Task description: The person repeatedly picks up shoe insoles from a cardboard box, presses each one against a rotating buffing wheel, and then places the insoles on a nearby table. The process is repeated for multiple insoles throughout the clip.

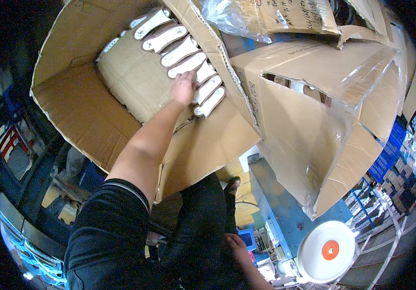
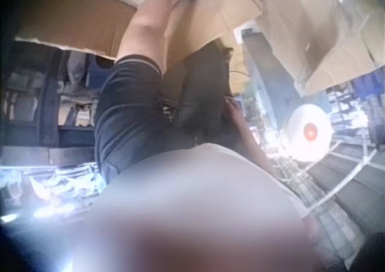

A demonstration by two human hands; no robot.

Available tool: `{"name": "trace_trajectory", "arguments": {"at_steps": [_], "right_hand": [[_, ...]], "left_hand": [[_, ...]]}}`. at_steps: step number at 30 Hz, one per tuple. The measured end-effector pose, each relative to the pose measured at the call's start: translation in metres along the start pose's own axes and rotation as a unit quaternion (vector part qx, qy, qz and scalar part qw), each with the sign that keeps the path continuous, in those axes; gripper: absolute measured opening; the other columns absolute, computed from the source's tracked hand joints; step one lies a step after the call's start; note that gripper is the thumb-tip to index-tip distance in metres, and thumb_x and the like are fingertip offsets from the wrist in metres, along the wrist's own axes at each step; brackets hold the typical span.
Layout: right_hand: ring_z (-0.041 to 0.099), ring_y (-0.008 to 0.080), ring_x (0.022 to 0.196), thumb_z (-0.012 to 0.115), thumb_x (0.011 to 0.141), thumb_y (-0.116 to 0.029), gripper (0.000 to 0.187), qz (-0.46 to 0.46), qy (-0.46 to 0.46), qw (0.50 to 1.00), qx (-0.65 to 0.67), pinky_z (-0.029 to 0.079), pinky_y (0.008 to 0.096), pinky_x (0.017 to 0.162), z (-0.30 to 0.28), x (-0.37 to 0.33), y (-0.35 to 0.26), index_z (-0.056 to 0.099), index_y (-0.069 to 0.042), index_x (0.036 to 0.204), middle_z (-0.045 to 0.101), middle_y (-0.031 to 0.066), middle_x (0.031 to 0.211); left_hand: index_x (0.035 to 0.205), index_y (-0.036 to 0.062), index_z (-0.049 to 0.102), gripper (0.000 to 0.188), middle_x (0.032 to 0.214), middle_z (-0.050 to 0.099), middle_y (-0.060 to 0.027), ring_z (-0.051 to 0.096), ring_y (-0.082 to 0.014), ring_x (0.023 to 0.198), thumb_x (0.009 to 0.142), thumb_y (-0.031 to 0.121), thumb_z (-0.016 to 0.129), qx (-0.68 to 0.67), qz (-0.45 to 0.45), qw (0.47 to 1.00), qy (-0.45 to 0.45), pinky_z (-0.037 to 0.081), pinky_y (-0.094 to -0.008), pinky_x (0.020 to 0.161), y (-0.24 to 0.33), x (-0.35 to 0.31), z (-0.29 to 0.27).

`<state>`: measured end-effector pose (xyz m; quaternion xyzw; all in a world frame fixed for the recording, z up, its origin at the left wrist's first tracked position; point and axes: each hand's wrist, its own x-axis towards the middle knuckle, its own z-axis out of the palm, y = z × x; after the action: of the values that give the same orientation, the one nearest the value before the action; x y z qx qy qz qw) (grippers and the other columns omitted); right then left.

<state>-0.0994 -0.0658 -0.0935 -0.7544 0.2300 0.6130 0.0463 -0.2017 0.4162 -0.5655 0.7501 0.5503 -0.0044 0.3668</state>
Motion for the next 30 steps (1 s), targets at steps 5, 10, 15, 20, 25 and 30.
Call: {"name": "trace_trajectory", "arguments": {"at_steps": [5,10,15,20,25,30], "right_hand": [[0.072,0.0146,0.103,0.065,0.118,-0.022,0.033,-0.036,-0.023,0.999,0.034,0.057,0.0298,0.092,-0.004,0.004,0.002,0.069,-0.003,0.144,0.077,0.003,0.118],[0.071,0.0162,0.111,0.064,0.119,-0.024,0.034,-0.022,-0.046,0.997,0.064,0.057,0.0324,0.1,0.001,0.022,0.021,0.069,-0.002,0.144,0.077,0.0047,0.123],[0.066,0.0147,0.124,0.069,0.117,-0.028,0.038,0.004,-0.045,0.998,0.043,0.05,0.0304,0.11,0.004,0.039,0.044,0.072,-0.003,0.145,0.076,0.0037,0.131],[0.067,0.015,0.124,0.069,0.117,-0.029,0.038,-0.027,-0.057,0.997,0.032,0.052,0.0322,0.11,-0.007,0.035,0.041,0.072,-0.003,0.144,0.077,0.0053,0.132],[0.071,0.0172,0.116,0.066,0.118,-0.028,0.036,-0.039,-0.068,0.995,0.058,0.055,0.0338,0.105,-0.011,0.036,0.036,0.071,-0.004,0.145,0.078,0.0059,0.126],[0.073,0.0187,0.107,0.062,0.119,-0.023,0.034,-0.012,-0.065,0.991,0.112,0.059,0.0356,0.097,0.005,0.026,0.038,0.066,-0.003,0.146,0.076,0.0076,0.123]], "left_hand": [[0.136,0.008,0.07,0.033,0.134,0.076,-0.0143,0.071,-0.0357,0.126,0.106,0.012,0.058,0.061,0.021,0.997,-0.043,0.06,-0.0497,0.105,-0.008,0.026,0.005],[0.13,0.0069,0.072,0.029,0.132,0.077,-0.0159,0.073,-0.0357,0.125,0.105,0.011,0.06,0.124,0.034,0.987,-0.099,0.064,-0.0491,0.104,-0.026,0.028,-0.021],[0.131,0.0079,0.071,0.029,0.129,0.076,-0.0139,0.073,-0.0353,0.122,0.104,0.011,0.063,0.118,0.043,0.991,-0.051,0.065,-0.0466,0.099,-0.017,0.019,-0.011],[0.143,0.007,0.065,0.045,0.131,0.073,-0.016,0.069,-0.0368,0.125,0.098,0.008,0.066,0.11,-0.016,0.993,-0.036,0.06,-0.0479,0.105,-0.005,0.023,-0.002],[0.175,0.009,0.037,0.09,0.166,0.05,-0.0181,0.053,-0.0377,0.148,0.095,0.019,0.076,0.15,0.041,0.984,-0.088,0.051,-0.0544,0.119,0.009,0.014,-0.014],[0.176,0.0068,0.038,0.091,0.181,0.032,-0.0226,0.045,-0.0433,0.157,0.094,0.019,0.077,0.128,0.029,0.991,-0.034,0.042,-0.0571,0.128,0.021,-0.034,-0.028]]}}
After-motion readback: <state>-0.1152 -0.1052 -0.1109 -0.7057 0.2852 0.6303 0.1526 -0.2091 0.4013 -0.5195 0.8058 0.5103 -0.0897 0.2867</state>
